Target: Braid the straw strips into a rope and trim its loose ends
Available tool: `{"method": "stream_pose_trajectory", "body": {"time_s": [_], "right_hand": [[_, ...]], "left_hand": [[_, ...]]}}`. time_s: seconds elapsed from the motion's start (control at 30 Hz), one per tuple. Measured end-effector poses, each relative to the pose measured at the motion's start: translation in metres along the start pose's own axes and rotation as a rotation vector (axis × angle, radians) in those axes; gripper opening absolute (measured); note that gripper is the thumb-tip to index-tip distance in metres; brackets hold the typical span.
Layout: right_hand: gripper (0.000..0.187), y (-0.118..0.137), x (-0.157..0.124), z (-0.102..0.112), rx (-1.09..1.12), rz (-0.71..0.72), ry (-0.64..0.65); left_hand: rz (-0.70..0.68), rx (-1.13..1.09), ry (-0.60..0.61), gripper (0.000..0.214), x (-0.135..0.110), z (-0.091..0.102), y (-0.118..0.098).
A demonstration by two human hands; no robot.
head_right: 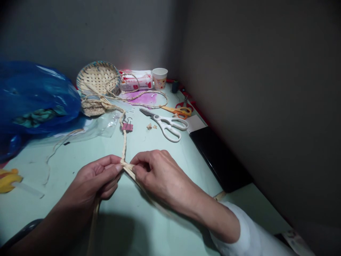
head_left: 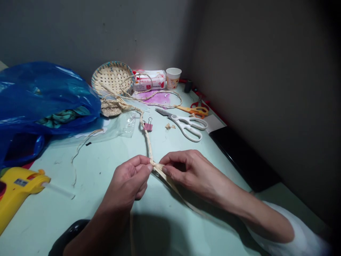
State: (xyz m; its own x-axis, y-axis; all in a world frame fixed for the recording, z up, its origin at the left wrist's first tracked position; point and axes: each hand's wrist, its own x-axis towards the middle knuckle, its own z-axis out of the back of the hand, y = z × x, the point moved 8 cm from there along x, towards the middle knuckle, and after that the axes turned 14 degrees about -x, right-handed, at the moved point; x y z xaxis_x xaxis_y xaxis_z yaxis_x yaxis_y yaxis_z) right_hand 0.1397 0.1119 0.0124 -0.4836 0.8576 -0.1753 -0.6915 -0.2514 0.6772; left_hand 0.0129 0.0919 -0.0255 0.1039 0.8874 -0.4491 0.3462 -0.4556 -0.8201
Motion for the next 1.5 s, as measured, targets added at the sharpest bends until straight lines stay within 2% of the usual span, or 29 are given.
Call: {"method": "stream_pose_trajectory", "body": {"time_s": [0.2, 0.4, 0.53, 0.7, 0.93, 1.17, 1.27, 1.33, 1.5], "right_hand": [[0.016, 0.004, -0.003, 0.007, -0.231, -0.018, -0.172], [0.01, 0.012, -0.003, -0.001, -0.39, -0.023, -0.199], [0.011, 0.016, -0.002, -0.004, -0.427, 0.007, -0.205], [0.012, 0.017, -0.001, -0.004, -0.428, 0.025, -0.223], [0.013, 0.019, -0.001, -0.009, -0.431, 0.059, -0.259], [0.017, 0.015, -0.005, 0.0, -0.458, 0.048, -0.324], [0.019, 0.016, -0.011, 0.006, -0.44, 0.033, -0.408], [0.021, 0.026, -0.016, 0.007, -0.466, 0.091, -0.499], [0.028, 0.06, -0.031, -0.001, -0.692, 0.263, -0.747]], "left_hand": [[-0.047, 0.044, -0.023, 0.024, -0.001, -0.001, -0.002], [-0.062, 0.076, -0.1, 0.022, -0.004, -0.002, -0.003], [-0.087, 0.061, -0.152, 0.021, -0.004, -0.001, -0.002], [-0.141, 0.068, -0.151, 0.02, -0.002, -0.001, -0.003], [-0.1, 0.11, -0.147, 0.021, -0.004, -0.001, -0.003], [-0.066, 0.238, -0.256, 0.021, -0.009, 0.002, -0.008], [-0.049, 0.224, -0.246, 0.02, -0.009, 0.0, -0.007], [-0.035, 0.175, -0.208, 0.019, -0.008, -0.002, -0.005], [0.0, 0.081, -0.128, 0.019, -0.006, -0.004, -0.002]]}}
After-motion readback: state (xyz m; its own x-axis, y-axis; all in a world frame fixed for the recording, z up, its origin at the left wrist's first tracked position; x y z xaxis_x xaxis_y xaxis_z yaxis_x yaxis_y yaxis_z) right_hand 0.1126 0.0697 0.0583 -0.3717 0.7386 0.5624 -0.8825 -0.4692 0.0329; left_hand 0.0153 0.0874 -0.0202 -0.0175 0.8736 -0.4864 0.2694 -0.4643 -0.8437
